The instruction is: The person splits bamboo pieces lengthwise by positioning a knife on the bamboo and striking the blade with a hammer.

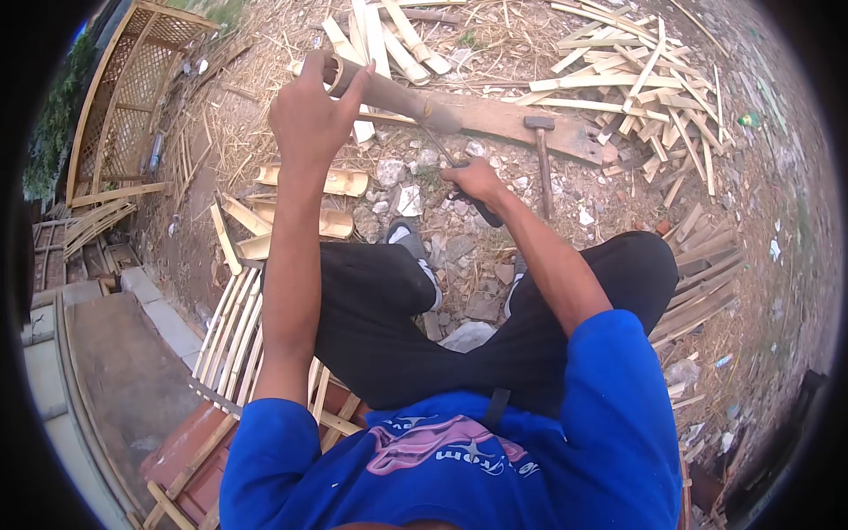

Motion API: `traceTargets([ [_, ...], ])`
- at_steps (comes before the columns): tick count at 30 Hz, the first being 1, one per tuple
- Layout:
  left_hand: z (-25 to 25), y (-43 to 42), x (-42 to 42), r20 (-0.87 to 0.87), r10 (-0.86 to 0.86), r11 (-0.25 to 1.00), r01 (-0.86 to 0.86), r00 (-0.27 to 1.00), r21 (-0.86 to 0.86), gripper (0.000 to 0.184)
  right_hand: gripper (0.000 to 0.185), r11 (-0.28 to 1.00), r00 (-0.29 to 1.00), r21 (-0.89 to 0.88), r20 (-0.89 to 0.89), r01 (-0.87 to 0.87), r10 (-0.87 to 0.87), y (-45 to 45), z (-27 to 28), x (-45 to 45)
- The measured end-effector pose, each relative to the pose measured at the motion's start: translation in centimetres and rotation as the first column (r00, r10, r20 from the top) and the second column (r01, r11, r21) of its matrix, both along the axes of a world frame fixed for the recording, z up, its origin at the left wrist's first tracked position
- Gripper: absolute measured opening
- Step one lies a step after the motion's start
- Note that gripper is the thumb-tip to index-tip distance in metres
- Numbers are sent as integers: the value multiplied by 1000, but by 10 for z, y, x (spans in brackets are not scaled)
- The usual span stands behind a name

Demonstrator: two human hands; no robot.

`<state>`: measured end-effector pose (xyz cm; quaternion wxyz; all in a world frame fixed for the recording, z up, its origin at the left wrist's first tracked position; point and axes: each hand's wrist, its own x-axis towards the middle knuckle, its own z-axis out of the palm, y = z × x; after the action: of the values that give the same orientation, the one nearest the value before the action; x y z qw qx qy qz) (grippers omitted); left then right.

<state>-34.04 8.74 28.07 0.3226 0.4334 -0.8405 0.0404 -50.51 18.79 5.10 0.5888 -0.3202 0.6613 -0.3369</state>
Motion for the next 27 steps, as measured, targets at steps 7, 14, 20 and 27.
traceTargets([
  [7,-1,-7,-3,-33,51,998,-49,998,46,53,42,998,969,-11,-240,-57,53,-2,8,-3],
  [14,-5,-9,0,-49,69,998,-68,996,10,53,45,995,926,-71,-376,-63,32,2,17,6],
  [20,-6,-12,3,-83,48,998,-50,995,-23,53,44,988,899,-140,-439,-65,-3,2,9,11],
  [27,-9,-21,-6,-83,-37,997,32,996,-63,53,24,998,999,41,4,-41,41,-6,18,-10],
])
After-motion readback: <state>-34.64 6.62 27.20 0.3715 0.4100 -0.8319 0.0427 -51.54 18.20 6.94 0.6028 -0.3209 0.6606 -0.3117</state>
